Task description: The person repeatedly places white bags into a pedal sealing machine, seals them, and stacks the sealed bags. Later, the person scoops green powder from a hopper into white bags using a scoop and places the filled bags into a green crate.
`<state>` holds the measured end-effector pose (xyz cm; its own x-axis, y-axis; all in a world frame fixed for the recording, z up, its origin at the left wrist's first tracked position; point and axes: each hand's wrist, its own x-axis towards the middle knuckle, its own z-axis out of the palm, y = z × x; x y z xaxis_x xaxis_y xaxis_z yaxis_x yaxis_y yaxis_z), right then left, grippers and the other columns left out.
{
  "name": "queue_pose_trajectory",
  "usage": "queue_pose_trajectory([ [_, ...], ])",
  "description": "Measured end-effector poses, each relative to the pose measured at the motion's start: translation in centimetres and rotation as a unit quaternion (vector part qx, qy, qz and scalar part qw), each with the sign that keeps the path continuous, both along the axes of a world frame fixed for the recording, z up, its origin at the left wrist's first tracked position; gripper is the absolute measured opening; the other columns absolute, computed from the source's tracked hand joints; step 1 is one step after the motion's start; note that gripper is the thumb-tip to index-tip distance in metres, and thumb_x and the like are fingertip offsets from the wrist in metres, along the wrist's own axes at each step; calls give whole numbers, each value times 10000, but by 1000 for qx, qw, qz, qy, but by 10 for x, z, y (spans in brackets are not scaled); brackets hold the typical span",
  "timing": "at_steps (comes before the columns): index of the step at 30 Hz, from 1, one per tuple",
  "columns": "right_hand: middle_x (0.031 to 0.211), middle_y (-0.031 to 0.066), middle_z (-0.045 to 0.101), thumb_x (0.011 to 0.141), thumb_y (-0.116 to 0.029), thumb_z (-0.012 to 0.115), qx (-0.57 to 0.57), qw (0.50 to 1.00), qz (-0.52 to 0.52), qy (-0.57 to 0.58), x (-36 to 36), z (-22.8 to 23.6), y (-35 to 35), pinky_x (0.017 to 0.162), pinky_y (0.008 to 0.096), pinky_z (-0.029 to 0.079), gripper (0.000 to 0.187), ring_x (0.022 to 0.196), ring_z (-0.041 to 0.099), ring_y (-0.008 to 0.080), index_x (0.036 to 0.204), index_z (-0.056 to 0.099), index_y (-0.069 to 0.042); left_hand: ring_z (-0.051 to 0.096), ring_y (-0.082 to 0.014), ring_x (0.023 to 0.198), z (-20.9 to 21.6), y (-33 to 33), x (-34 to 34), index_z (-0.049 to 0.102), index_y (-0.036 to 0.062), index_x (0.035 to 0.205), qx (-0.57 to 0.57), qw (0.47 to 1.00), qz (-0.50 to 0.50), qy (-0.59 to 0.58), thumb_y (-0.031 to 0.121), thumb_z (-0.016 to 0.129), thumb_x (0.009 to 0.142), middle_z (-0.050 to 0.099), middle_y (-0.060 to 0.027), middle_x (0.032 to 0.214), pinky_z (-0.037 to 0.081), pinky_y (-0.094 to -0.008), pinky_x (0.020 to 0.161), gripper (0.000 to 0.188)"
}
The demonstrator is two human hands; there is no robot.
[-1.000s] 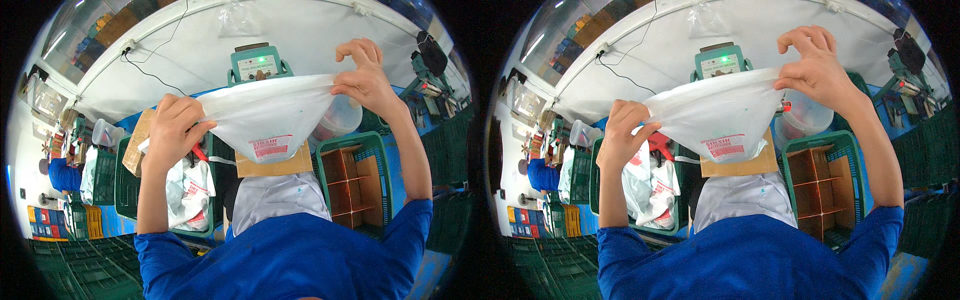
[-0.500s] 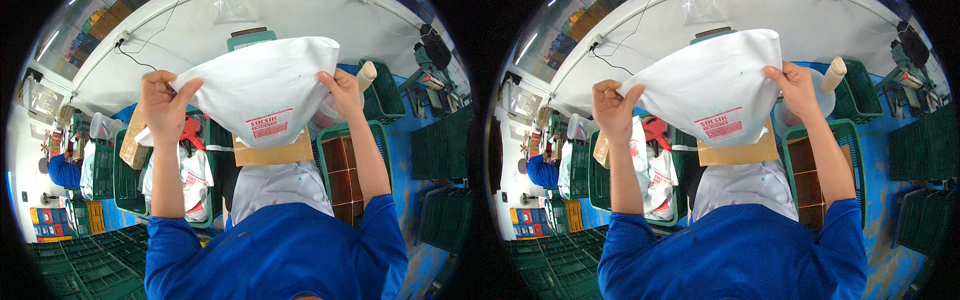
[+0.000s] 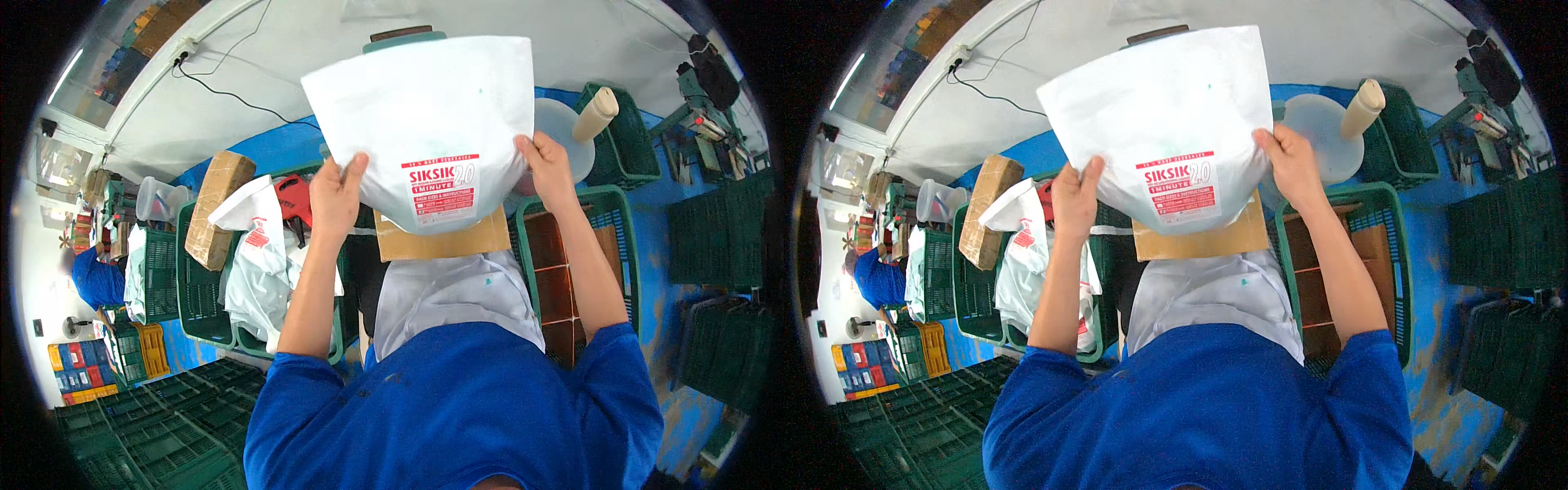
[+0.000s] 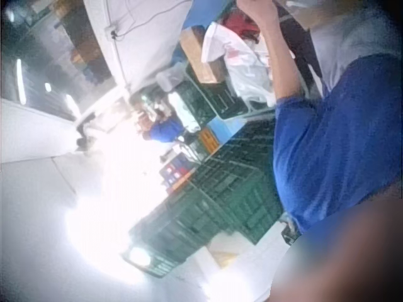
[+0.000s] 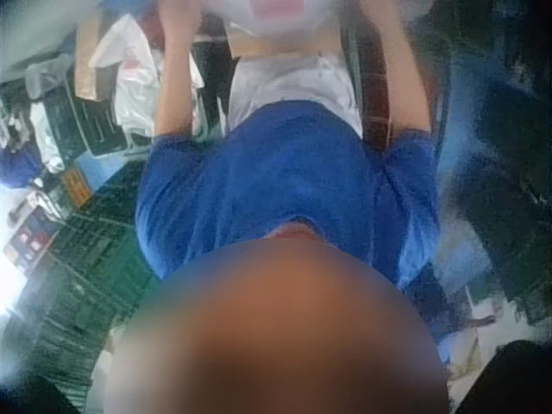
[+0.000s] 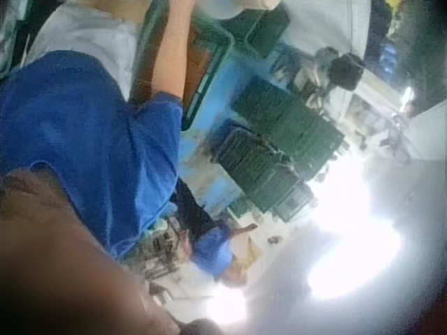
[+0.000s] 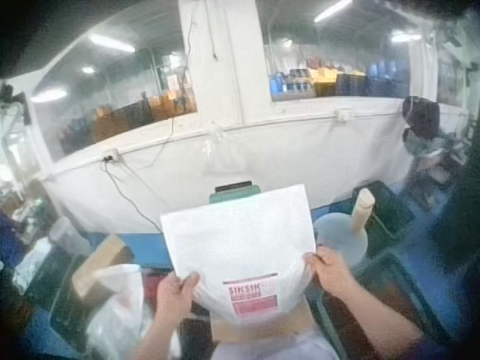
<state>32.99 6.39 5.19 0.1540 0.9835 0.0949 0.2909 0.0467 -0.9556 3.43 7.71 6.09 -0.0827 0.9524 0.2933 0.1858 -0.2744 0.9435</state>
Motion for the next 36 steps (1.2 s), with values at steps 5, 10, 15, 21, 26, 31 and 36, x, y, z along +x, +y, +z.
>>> queue_pose_trajectory([
  [5,720,95,601,906,-246,528,-25,997,-68,-29,-2,-34,1,647,297,420,309,675,510,135,869,586,55,495,-90,671,-20,-5,5,587,-74,851,-117,988,60,79,299,533,921,594,-60,694,417,-276,588,383],
  [10,646,154,505,914,-248,512,-101,988,-111,-29,-17,-109,-29,621,329,412,331,635,476,160,769,539,48,502,-112,624,-104,-34,22,582,-90,813,-245,967,57,-26,308,545,909,591,-86,677,422,-288,563,411],
  [15,642,158,502,917,-256,514,-137,982,-103,-73,-14,-160,-48,616,327,406,328,619,452,160,788,556,43,534,-107,641,-164,-52,29,608,-45,890,-230,961,23,151,309,548,908,607,-74,692,435,-292,589,359],
  [21,733,207,572,914,-247,508,-148,981,-128,8,-35,-162,-55,656,332,429,325,676,556,214,847,578,63,547,-114,684,-138,-46,24,623,-12,912,-255,967,8,14,293,571,896,621,-39,751,430,-290,613,310],
  [26,842,195,612,906,-267,519,-124,986,-106,20,-48,-123,-47,694,341,436,330,762,586,225,911,577,58,479,-90,720,-105,-32,4,587,-35,936,-211,968,125,53,218,537,920,585,-34,815,405,-250,651,259],
  [31,798,177,630,883,-291,550,-101,989,-67,84,-40,-110,-23,690,338,448,375,772,590,178,900,569,84,465,-158,628,-114,-31,8,520,-25,814,-103,972,166,134,275,522,918,523,-121,658,414,-315,600,318],
  [36,674,162,611,898,-296,528,-184,975,-111,-66,-52,-148,-26,570,377,422,388,571,484,179,849,567,87,443,-181,598,-152,-42,13,484,-29,760,-212,957,148,130,282,493,929,493,-154,625,407,-340,597,354],
])
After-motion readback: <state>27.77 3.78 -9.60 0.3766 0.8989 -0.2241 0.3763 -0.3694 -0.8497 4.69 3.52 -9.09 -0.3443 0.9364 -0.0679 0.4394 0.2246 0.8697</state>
